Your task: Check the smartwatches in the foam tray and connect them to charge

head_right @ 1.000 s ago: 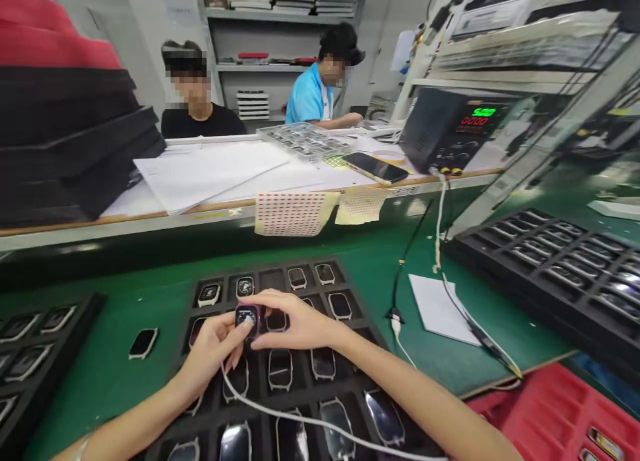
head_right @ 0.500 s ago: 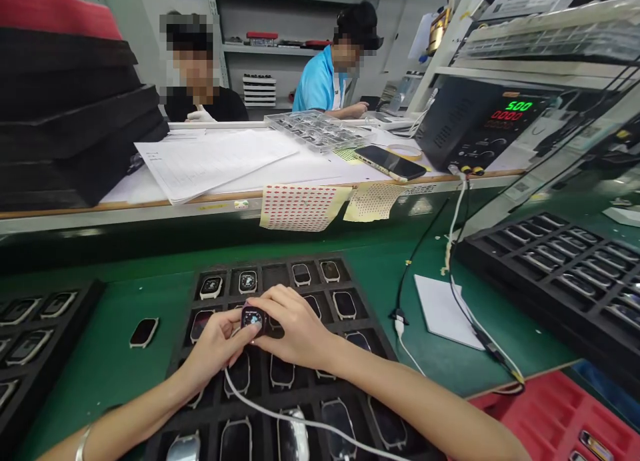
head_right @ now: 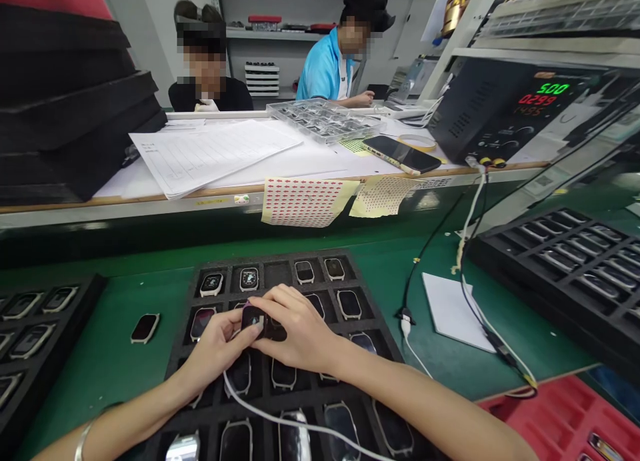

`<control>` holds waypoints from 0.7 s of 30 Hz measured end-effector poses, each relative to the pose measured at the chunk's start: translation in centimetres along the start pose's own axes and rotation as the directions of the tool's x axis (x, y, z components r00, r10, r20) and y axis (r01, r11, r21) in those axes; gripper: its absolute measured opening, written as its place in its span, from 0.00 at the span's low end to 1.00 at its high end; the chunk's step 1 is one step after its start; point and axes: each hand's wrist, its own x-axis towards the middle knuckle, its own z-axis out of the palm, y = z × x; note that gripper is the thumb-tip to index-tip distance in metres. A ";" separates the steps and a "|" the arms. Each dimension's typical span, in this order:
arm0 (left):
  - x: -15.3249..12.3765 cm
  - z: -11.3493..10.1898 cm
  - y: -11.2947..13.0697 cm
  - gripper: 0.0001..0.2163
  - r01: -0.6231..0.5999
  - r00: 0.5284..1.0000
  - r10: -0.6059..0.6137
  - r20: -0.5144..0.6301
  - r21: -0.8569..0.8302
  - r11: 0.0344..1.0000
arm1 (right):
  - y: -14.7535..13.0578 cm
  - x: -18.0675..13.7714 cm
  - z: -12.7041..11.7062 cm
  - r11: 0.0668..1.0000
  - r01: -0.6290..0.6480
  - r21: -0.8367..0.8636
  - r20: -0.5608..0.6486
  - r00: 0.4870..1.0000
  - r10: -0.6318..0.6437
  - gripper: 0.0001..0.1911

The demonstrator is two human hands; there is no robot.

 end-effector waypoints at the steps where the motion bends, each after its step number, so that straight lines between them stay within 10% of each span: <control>1: 0.0 0.0 0.0 0.14 0.003 1.000 -0.003 -0.001 0.000 1.000 | 0.0 0.0 0.0 1.000 0.004 0.002 0.002 1.000 -0.004 0.23; 12: 0.1 0.5 0.7 0.14 0.037 0.999 -0.036 0.004 -0.035 0.999 | 0.4 0.9 -1.6 0.995 -0.044 0.084 0.074 0.997 0.038 0.24; 21: -1.0 -0.1 1.2 0.13 0.095 0.977 -0.055 0.206 -0.190 0.977 | 0.9 1.0 -2.2 0.776 -0.120 0.619 0.152 0.988 0.031 0.18</control>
